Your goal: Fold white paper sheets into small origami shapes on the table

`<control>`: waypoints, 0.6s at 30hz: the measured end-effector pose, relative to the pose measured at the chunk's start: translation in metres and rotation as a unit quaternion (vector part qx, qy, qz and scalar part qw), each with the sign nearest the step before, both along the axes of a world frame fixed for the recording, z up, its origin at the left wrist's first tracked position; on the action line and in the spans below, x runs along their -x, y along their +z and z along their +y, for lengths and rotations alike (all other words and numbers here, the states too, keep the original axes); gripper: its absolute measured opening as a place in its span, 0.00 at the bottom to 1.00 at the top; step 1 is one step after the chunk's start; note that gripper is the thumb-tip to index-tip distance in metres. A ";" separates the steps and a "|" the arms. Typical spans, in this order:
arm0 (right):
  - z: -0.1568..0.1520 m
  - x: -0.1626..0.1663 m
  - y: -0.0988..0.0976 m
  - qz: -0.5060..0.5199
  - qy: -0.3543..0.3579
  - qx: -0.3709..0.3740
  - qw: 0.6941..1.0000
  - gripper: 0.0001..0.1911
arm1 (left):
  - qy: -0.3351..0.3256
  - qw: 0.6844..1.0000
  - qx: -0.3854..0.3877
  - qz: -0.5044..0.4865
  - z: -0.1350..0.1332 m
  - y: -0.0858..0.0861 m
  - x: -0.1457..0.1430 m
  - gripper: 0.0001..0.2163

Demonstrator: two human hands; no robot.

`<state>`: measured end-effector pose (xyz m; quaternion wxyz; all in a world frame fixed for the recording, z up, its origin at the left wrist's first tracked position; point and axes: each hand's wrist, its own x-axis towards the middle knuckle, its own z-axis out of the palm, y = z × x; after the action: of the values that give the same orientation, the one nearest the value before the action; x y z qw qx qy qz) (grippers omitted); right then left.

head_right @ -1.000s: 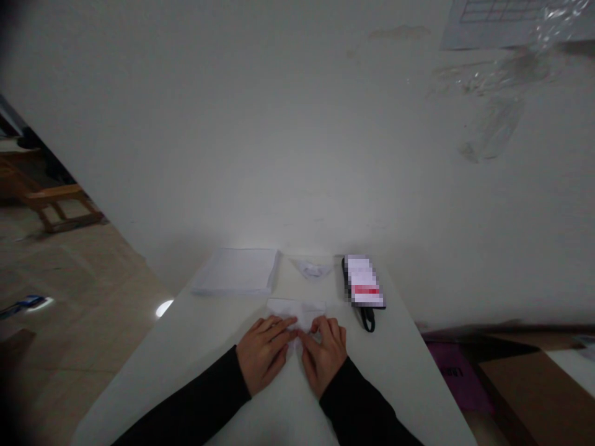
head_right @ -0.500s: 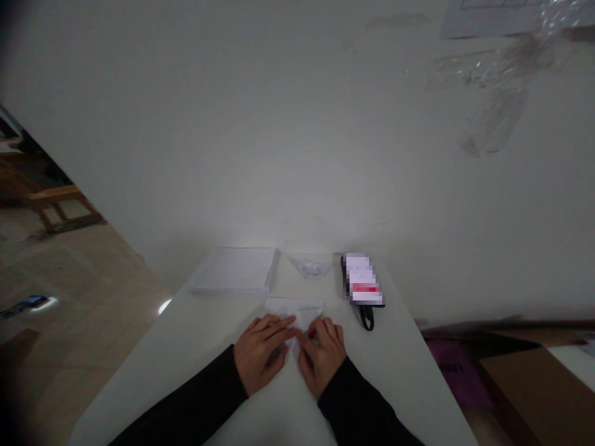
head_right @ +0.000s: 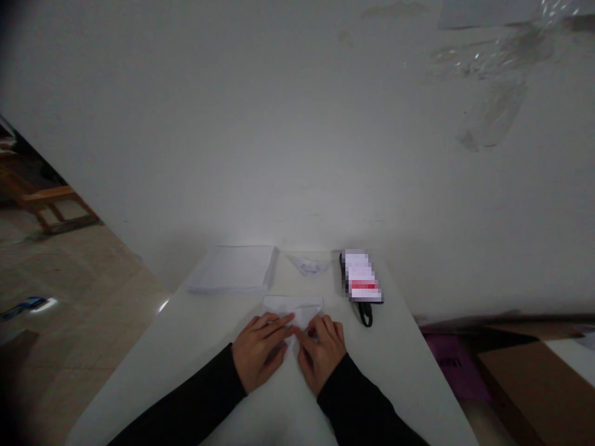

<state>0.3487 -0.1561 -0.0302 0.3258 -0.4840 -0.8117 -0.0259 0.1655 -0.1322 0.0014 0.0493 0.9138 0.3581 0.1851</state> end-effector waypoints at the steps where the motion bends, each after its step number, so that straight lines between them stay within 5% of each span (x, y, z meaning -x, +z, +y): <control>1: -0.001 0.000 0.000 -0.005 -0.010 0.000 1.000 0.19 | 0.000 1.000 -0.004 0.000 0.000 0.000 0.000 0.17; 18: 0.024 -0.027 -0.002 -0.092 -0.168 0.016 0.981 0.14 | -0.015 1.000 -0.008 0.010 0.002 0.000 0.002 0.15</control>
<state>0.3760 -0.1326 -0.0318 0.2327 -0.6140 -0.7460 -0.1113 0.1632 -0.1300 0.0011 0.0407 0.9215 0.3430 0.1779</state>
